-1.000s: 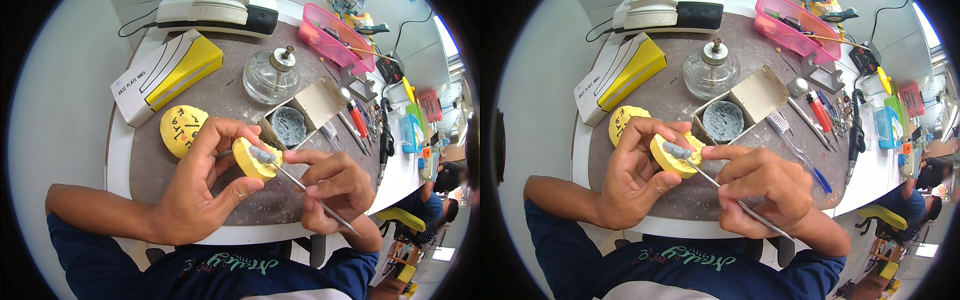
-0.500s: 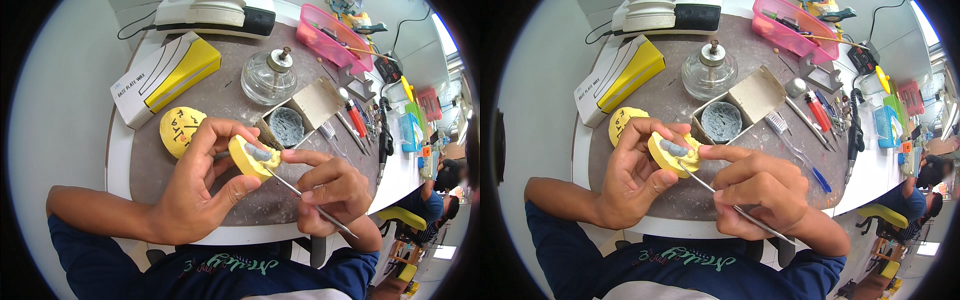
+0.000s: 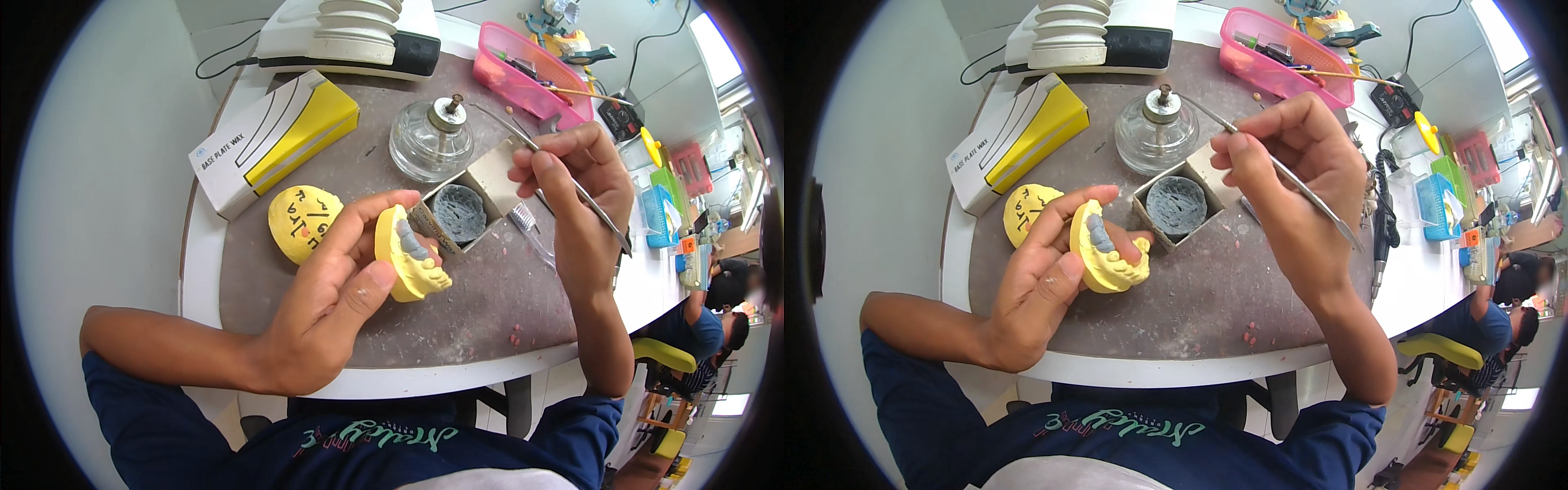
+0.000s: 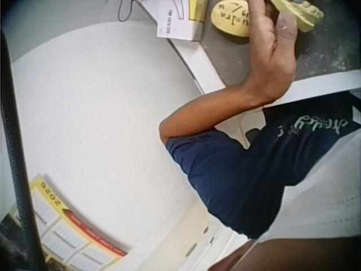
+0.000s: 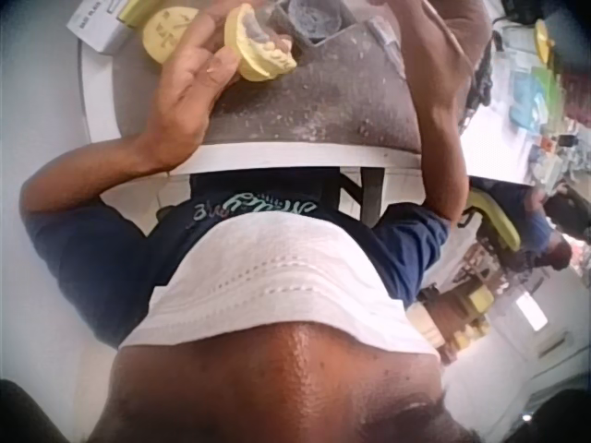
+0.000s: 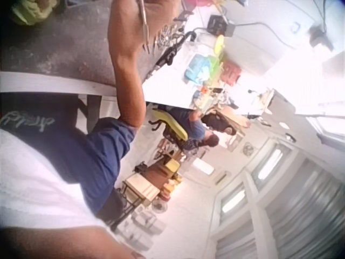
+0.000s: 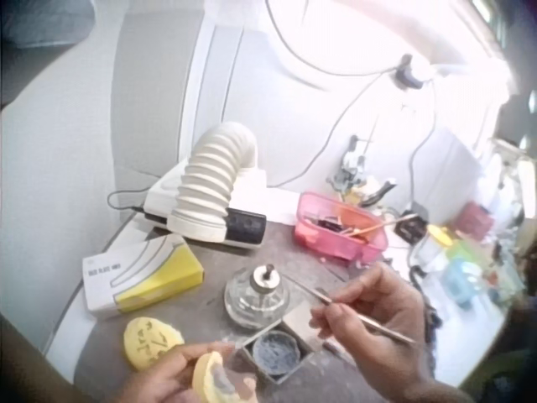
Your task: The person uses a metal spatula to apply and shape gray wax onto a yellow dental cast held in the left hand. The person repeatedly scoops wax from a container and smooths it into the mold's interior, occasionally switching to a different tool for finer adjustments.
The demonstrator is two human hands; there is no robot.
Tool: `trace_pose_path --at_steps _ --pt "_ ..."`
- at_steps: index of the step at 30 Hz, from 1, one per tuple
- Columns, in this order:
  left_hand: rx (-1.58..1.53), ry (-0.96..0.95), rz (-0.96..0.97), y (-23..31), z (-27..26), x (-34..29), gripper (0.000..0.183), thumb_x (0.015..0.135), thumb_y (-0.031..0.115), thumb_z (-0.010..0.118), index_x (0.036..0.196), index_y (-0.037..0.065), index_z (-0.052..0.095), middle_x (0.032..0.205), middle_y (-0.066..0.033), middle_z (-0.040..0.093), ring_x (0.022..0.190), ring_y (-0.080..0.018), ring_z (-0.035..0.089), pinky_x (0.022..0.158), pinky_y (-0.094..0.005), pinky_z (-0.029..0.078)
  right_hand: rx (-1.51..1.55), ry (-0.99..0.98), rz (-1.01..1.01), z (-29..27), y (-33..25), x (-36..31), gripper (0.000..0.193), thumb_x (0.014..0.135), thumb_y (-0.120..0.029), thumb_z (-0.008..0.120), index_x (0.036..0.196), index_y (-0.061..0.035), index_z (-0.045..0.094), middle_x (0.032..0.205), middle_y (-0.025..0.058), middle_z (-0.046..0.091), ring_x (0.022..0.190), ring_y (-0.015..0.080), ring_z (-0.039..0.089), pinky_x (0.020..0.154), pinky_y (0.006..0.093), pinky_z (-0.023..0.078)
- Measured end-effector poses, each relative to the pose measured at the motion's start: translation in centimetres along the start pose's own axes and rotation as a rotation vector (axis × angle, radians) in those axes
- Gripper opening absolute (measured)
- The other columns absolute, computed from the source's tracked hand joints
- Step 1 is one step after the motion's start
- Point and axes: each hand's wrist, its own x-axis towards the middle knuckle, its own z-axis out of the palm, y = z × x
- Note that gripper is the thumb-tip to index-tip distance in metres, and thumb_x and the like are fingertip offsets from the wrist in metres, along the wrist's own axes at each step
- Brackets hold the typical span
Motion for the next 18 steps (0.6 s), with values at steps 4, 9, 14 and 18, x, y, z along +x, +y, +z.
trace_pose_path --at_steps 4,9,14,18 --pt "-0.042 -0.020 -0.021 0.25 -0.25 0.10 0.054 0.104 0.032 0.029 0.143 -0.004 0.023 0.118 -0.0180 0.057 0.119 -0.0253 0.054 0.106 -0.0357 0.037 -0.025 0.009 -0.023 0.82 0.17 0.79 0.012 0.092 -0.006 0.063 0.095 0.0032 0.056 0.090 0.0150 0.070 0.081 0.0154 0.069 0.076 0.0266 0.057" --pt "-0.066 -0.023 -0.043 0.47 -0.37 0.06 0.056 0.105 0.035 0.028 0.145 -0.004 0.024 0.114 -0.0157 0.057 0.118 -0.0260 0.056 0.104 -0.0355 0.039 0.003 0.025 -0.063 1.15 0.67 0.87 0.011 0.092 -0.005 0.062 0.095 0.0031 0.056 0.090 0.0164 0.070 0.081 0.0170 0.069 0.075 0.0275 0.058" --pt "-0.077 -0.031 -0.070 0.65 -0.48 0.15 0.057 0.105 0.038 0.027 0.144 -0.004 0.028 0.114 -0.0141 0.057 0.115 -0.0262 0.059 0.103 -0.0344 0.042 0.002 0.028 -0.061 1.08 0.54 0.74 0.010 0.093 -0.005 0.061 0.095 0.0032 0.056 0.090 0.0165 0.070 0.082 0.0175 0.069 0.076 0.0283 0.058" --pt "-0.070 -0.018 -0.071 0.58 -0.45 0.19 0.059 0.105 0.040 0.028 0.145 -0.004 0.027 0.113 -0.0138 0.057 0.115 -0.0261 0.059 0.102 -0.0336 0.042 -0.001 0.023 -0.063 0.97 0.70 0.80 0.010 0.093 -0.005 0.062 0.095 0.0035 0.056 0.091 0.0163 0.070 0.082 0.0175 0.069 0.077 0.0286 0.058"
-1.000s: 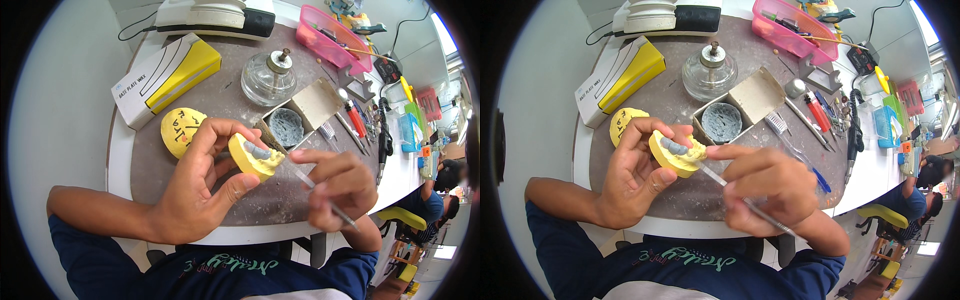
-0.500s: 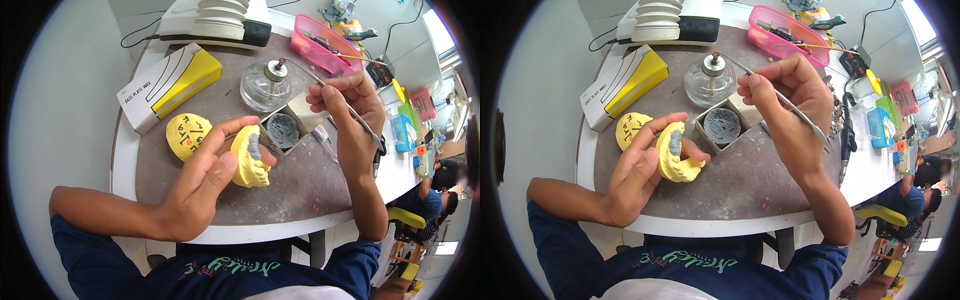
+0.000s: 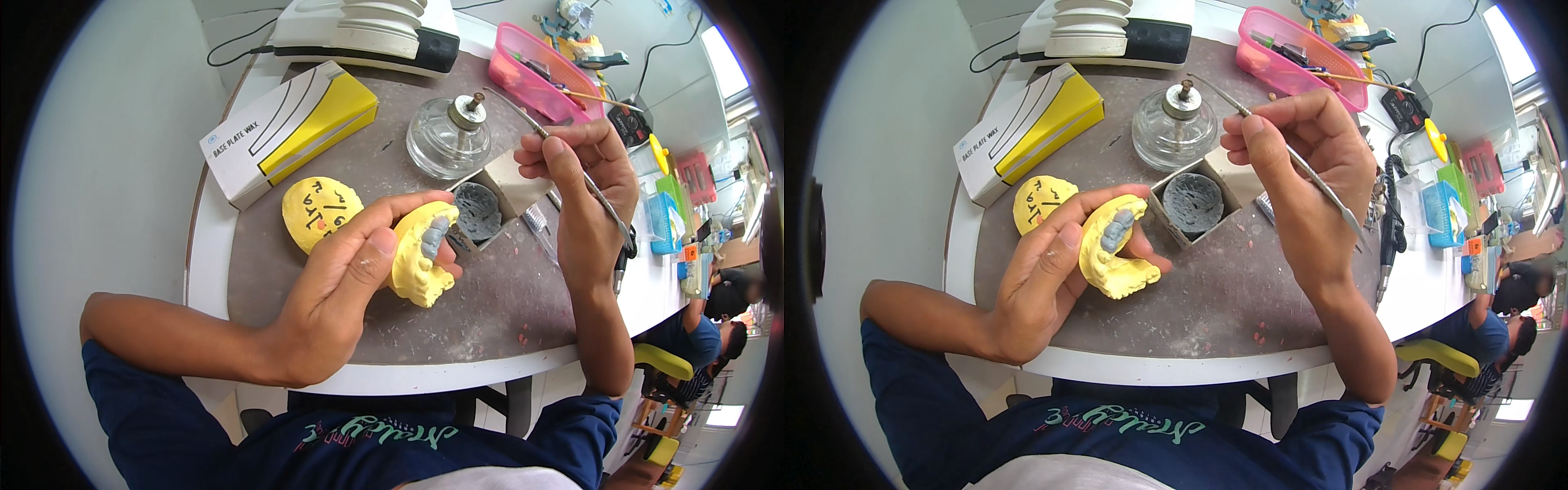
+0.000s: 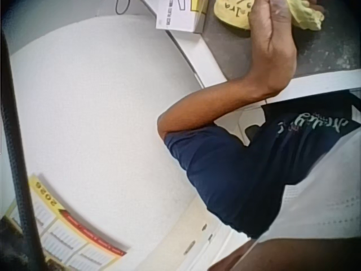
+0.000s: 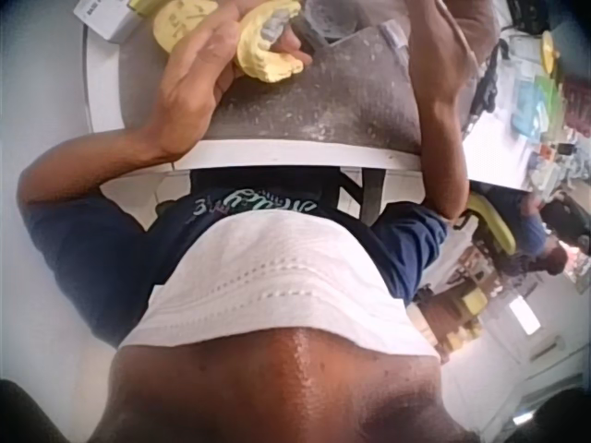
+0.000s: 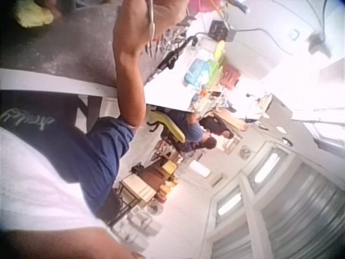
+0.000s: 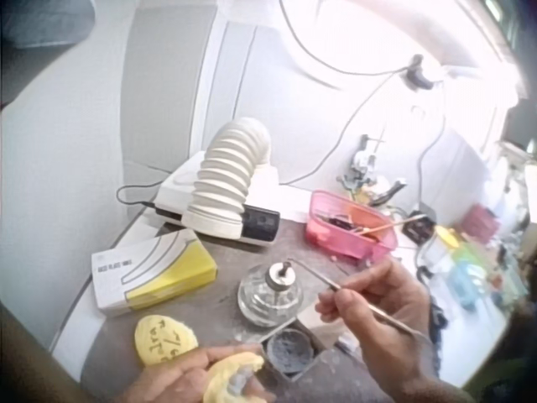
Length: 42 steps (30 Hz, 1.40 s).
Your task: The person uses a metal spatula to apply and shape gray wax onto a yellow dental cast held in the left hand. The person repeatedly scoops wax from a container and smooths it into the mold's interior, occasionally switching to a different tool for finer adjustments.
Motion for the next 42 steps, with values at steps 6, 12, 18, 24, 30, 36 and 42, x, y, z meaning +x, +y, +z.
trace_pose_path --at_steps 6,12,18,24,30,36,42 --pt "0.034 0.013 0.009 0.0 0.1 0.1 0.059 0.104 0.037 0.034 0.145 -0.004 0.026 0.115 -0.0133 0.057 0.117 -0.0250 0.057 0.103 -0.0340 0.042 0.017 -0.036 0.075 -0.6 -0.8 -0.5 0.012 0.092 -0.005 0.063 0.097 0.0039 0.057 0.091 0.0162 0.070 0.083 0.0168 0.069 0.077 0.0273 0.057" --pt "0.144 0.068 0.006 0.0 0.5 -0.2 0.061 0.093 0.020 0.059 0.141 -0.004 0.030 0.122 -0.0134 0.052 0.122 -0.0226 0.051 0.103 -0.0350 0.041 0.018 -0.150 0.308 -2.5 -1.6 -3.2 0.014 0.088 -0.004 0.068 0.093 0.0027 0.057 0.090 0.0147 0.071 0.083 0.0152 0.070 0.075 0.0253 0.057" --pt "0.261 0.011 0.074 -0.6 0.2 -0.1 0.038 0.084 0.012 0.072 0.115 0.000 0.053 0.114 -0.0108 0.052 0.124 -0.0241 0.047 0.105 -0.0355 0.038 0.003 -0.201 0.310 -2.4 -0.2 -4.2 0.012 0.083 -0.001 0.068 0.085 0.0007 0.057 0.080 0.0042 0.064 0.073 0.0068 0.063 0.069 0.0215 0.053" --pt "0.318 0.005 0.127 -0.8 0.2 -0.1 0.035 0.079 0.010 0.078 0.106 0.003 0.057 0.107 -0.0080 0.053 0.122 -0.0271 0.047 0.108 -0.0402 0.033 -0.023 -0.231 0.343 -2.4 0.2 -4.2 0.012 0.082 0.000 0.067 0.083 0.0006 0.056 0.080 0.0047 0.064 0.073 0.0064 0.063 0.068 0.0209 0.052" --pt "0.300 0.008 0.126 -0.9 0.2 0.0 0.036 0.075 0.004 0.081 0.104 0.004 0.059 0.105 -0.0074 0.053 0.121 -0.0268 0.048 0.109 -0.0419 0.033 -0.028 -0.237 0.360 -2.2 0.3 -4.1 0.013 0.083 -0.001 0.068 0.083 0.0008 0.055 0.078 0.0049 0.065 0.071 0.0056 0.062 0.066 0.0204 0.052" --pt "0.316 0.009 0.112 -0.8 0.2 0.1 0.037 0.072 0.002 0.082 0.102 0.005 0.059 0.106 -0.0077 0.053 0.124 -0.0275 0.047 0.109 -0.0406 0.034 -0.064 -0.258 0.370 -2.2 0.6 -4.0 0.013 0.084 -0.003 0.067 0.082 0.0013 0.055 0.075 0.0048 0.065 0.069 0.0057 0.062 0.063 0.0200 0.051" --pt "0.314 -0.004 0.107 -1.0 0.1 0.2 0.035 0.073 0.001 0.081 0.100 0.005 0.060 0.111 -0.0091 0.052 0.127 -0.0283 0.045 0.107 -0.0397 0.035 -0.004 -0.248 0.365 -2.1 0.6 -4.0 0.012 0.084 -0.002 0.066 0.083 0.0018 0.055 0.080 0.0075 0.066 0.074 0.0082 0.065 0.068 0.0216 0.053"
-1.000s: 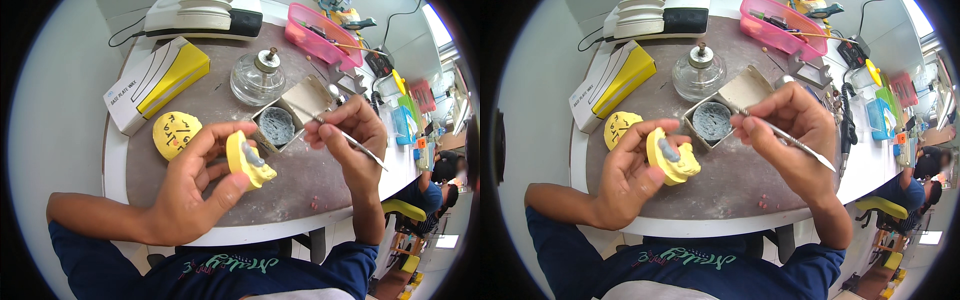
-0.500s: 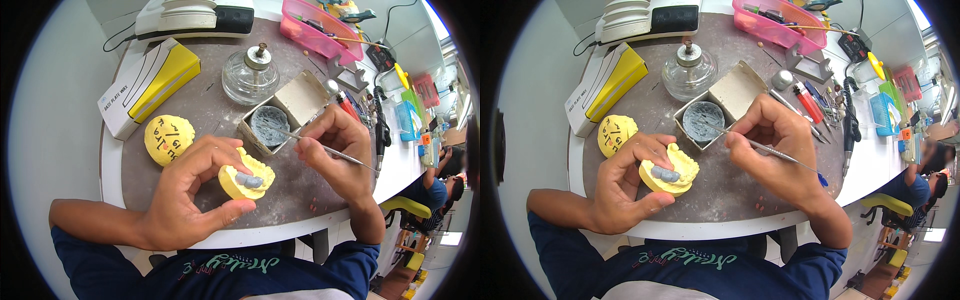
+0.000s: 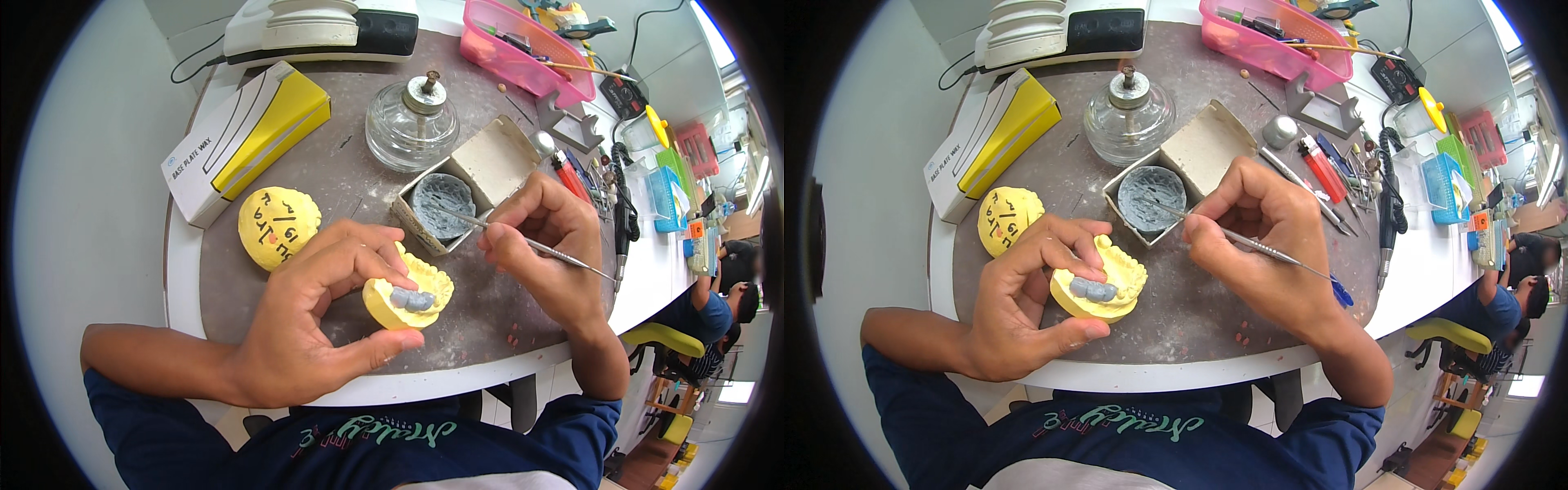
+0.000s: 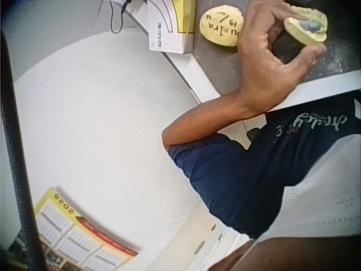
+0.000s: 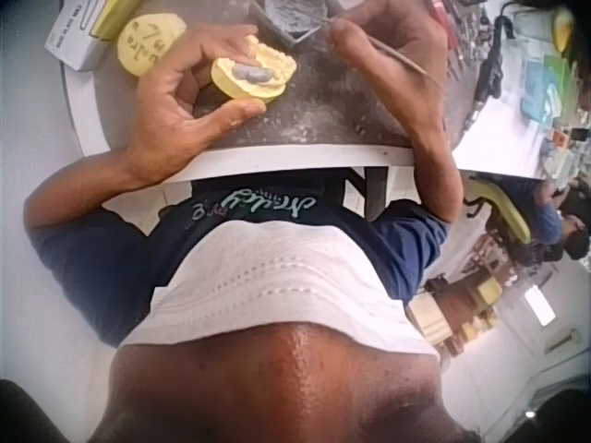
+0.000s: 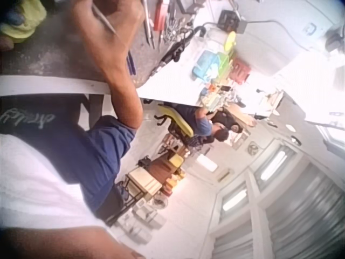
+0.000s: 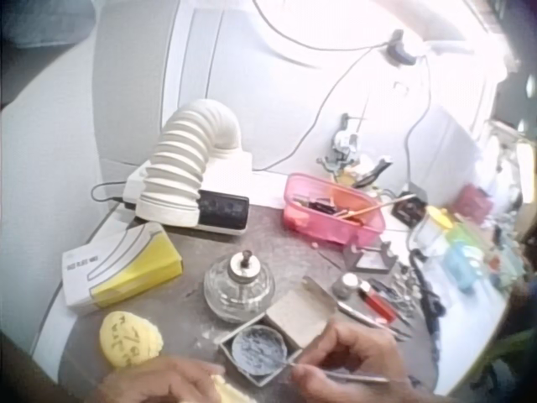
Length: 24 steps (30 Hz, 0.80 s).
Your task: The person uses a metal spatula to apply and shape gray wax onto a yellow dental cast held in the left hand. The person repeatedly scoops wax from a container and smooths it into the mold's interior, occasionally switching to a different tool for finer adjustments.
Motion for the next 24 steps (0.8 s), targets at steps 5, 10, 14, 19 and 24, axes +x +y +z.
trace_pose_path --at_steps 5,10,14,19,24 --pt "0.013 -0.012 0.000 0.1 0.1 0.0 0.034 0.073 -0.001 0.080 0.100 0.005 0.059 0.113 -0.0101 0.052 0.127 -0.0285 0.045 0.108 -0.0396 0.034 0.014 0.002 0.034 0.1 0.0 0.0 0.010 0.084 -0.001 0.065 0.083 0.0017 0.055 0.082 0.0083 0.067 0.076 0.0095 0.066 0.070 0.0225 0.054" --pt "-0.012 -0.021 0.033 0.0 -0.1 0.0 0.034 0.077 -0.001 0.076 0.104 0.004 0.056 0.115 -0.0111 0.053 0.128 -0.0283 0.044 0.109 -0.0401 0.033 0.063 0.031 -0.043 0.1 -0.3 -0.2 0.012 0.087 -0.003 0.065 0.087 0.0019 0.054 0.082 0.0094 0.067 0.077 0.0112 0.067 0.070 0.0233 0.054" --pt "-0.063 0.009 0.011 0.1 0.0 0.0 0.032 0.087 0.006 0.068 0.113 0.002 0.050 0.117 -0.0122 0.052 0.129 -0.0269 0.044 0.110 -0.0395 0.033 0.044 0.132 -0.234 -0.7 -1.5 0.3 0.013 0.090 -0.006 0.064 0.090 0.0019 0.054 0.086 0.0126 0.069 0.078 0.0126 0.067 0.071 0.0241 0.055" --pt "-0.164 0.094 -0.112 1.0 0.2 -0.1 0.039 0.095 0.017 0.060 0.125 0.000 0.041 0.120 -0.0133 0.052 0.129 -0.0232 0.045 0.109 -0.0359 0.034 0.016 0.228 -0.342 -0.4 -2.5 3.3 0.013 0.092 -0.008 0.063 0.091 0.0023 0.055 0.087 0.0150 0.070 0.077 0.0145 0.068 0.072 0.0258 0.057" --pt "-0.212 0.115 -0.097 0.7 0.1 -0.3 0.041 0.097 0.010 0.056 0.132 0.001 0.036 0.123 -0.0117 0.049 0.116 -0.0143 0.049 0.101 -0.0311 0.041 0.049 0.174 -0.325 0.0 -2.1 4.7 0.013 0.091 -0.007 0.064 0.094 0.0034 0.056 0.089 0.0145 0.070 0.079 0.0151 0.069 0.075 0.0271 0.057"
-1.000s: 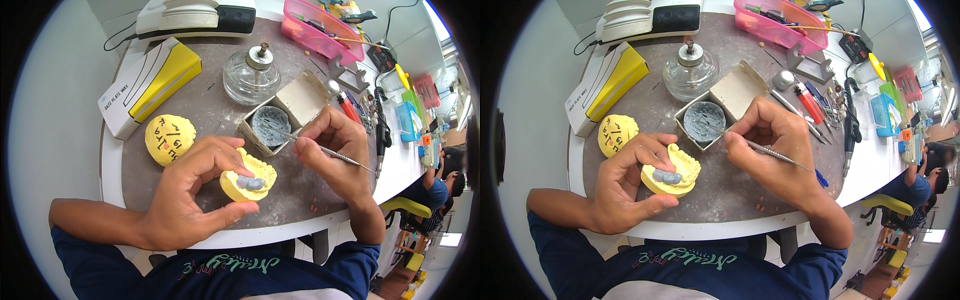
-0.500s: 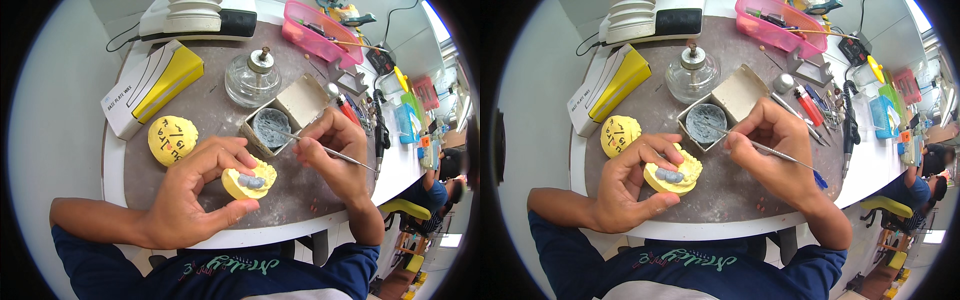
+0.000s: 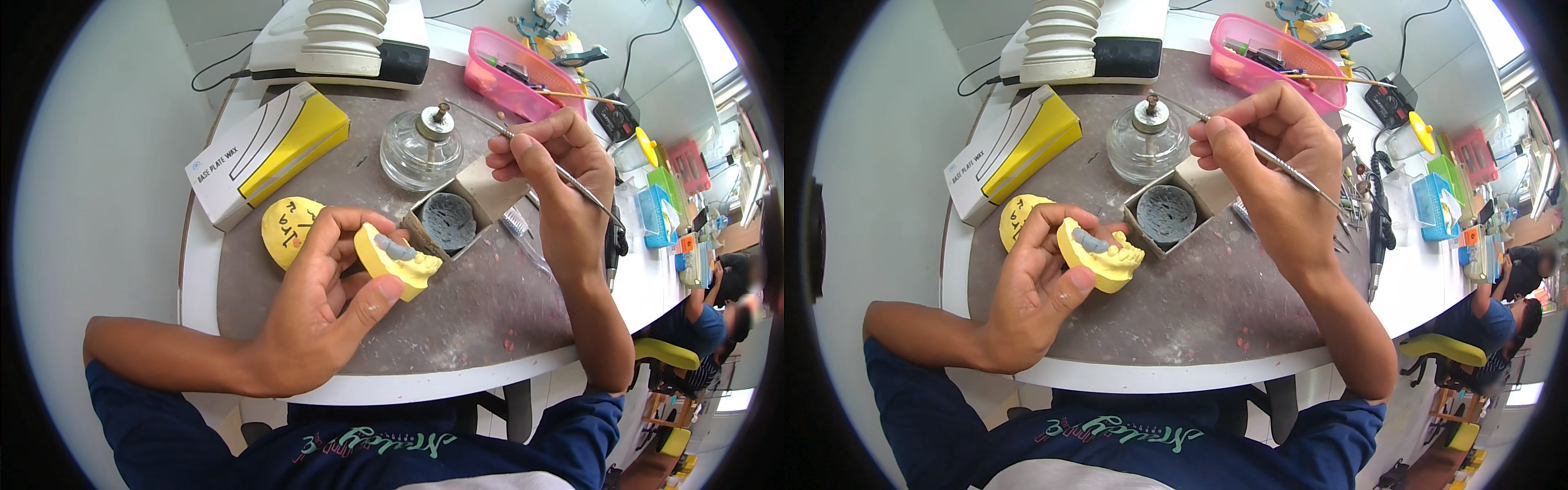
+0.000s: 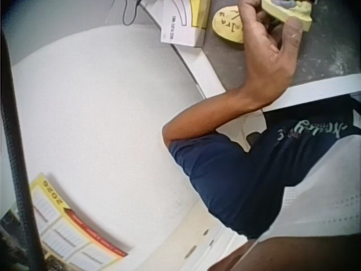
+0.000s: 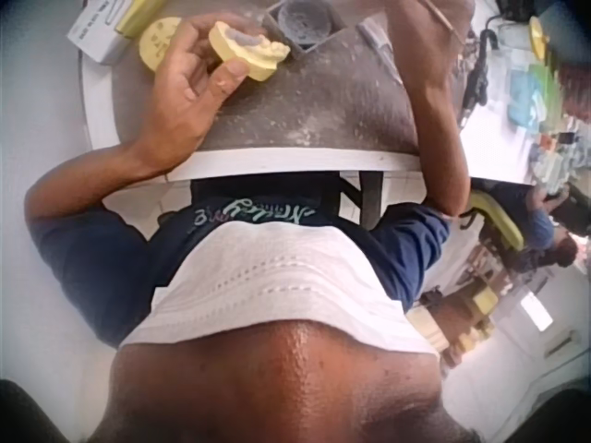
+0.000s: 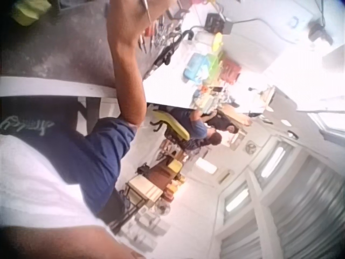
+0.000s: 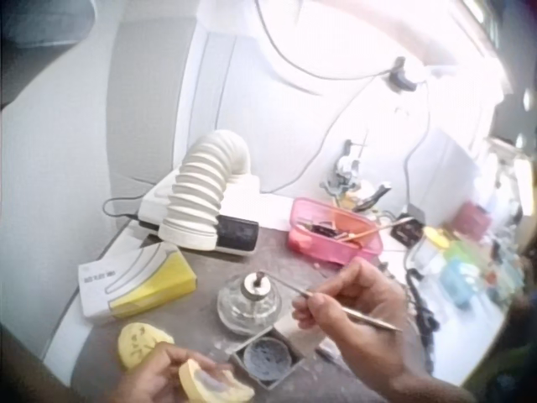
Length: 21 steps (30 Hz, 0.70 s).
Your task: The person uses a metal spatula to apply and shape gray wax onto a yellow dental cast held in the left hand. The person repeatedly scoops wax from a container and smooths it into the mold's interior, occasionally switching to a different tool for finer adjustments.
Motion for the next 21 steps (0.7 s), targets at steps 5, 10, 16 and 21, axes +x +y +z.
trace_pose_path --at_steps 5,10,16,21 --pt "-0.038 -0.025 -0.014 0.3 -0.2 0.1 0.046 0.104 0.021 0.043 0.141 -0.001 0.026 0.123 -0.0120 0.051 0.124 -0.0172 0.048 0.108 -0.0305 0.036 -0.017 -0.002 -0.077 0.6 -1.3 -3.6 0.018 0.092 -0.003 0.058 0.108 0.0053 0.055 0.095 0.0153 0.069 0.091 0.0193 0.069 0.083 0.0292 0.055" --pt "-0.052 -0.022 0.015 -0.5 -0.5 0.1 0.048 0.105 0.021 0.040 0.144 -0.001 0.024 0.124 -0.0117 0.051 0.121 -0.0154 0.048 0.106 -0.0296 0.037 -0.030 -0.252 -0.335 1.1 0.2 -6.3 0.020 0.078 0.011 0.063 0.097 0.0066 0.057 0.091 0.0193 0.064 0.085 0.0261 0.069 0.086 0.0389 0.056" --pt "-0.019 0.005 0.009 -0.1 -0.2 0.1 0.045 0.103 0.022 0.045 0.139 0.001 0.029 0.125 -0.0126 0.052 0.119 -0.0152 0.049 0.106 -0.0311 0.036 0.041 -0.242 -0.398 2.3 0.5 -6.7 0.022 0.072 0.015 0.063 0.091 0.0058 0.057 0.082 0.0159 0.061 0.080 0.0258 0.069 0.083 0.0447 0.059" --pt "-0.020 0.031 0.002 -0.2 0.0 0.0 0.041 0.102 0.022 0.049 0.134 0.003 0.032 0.127 -0.0143 0.054 0.119 -0.0154 0.049 0.106 -0.0319 0.036 -0.029 -0.230 -0.419 2.4 0.4 -6.5 0.019 0.071 0.014 0.064 0.086 0.0054 0.057 0.079 0.0143 0.059 0.075 0.0261 0.069 0.079 0.0418 0.060"
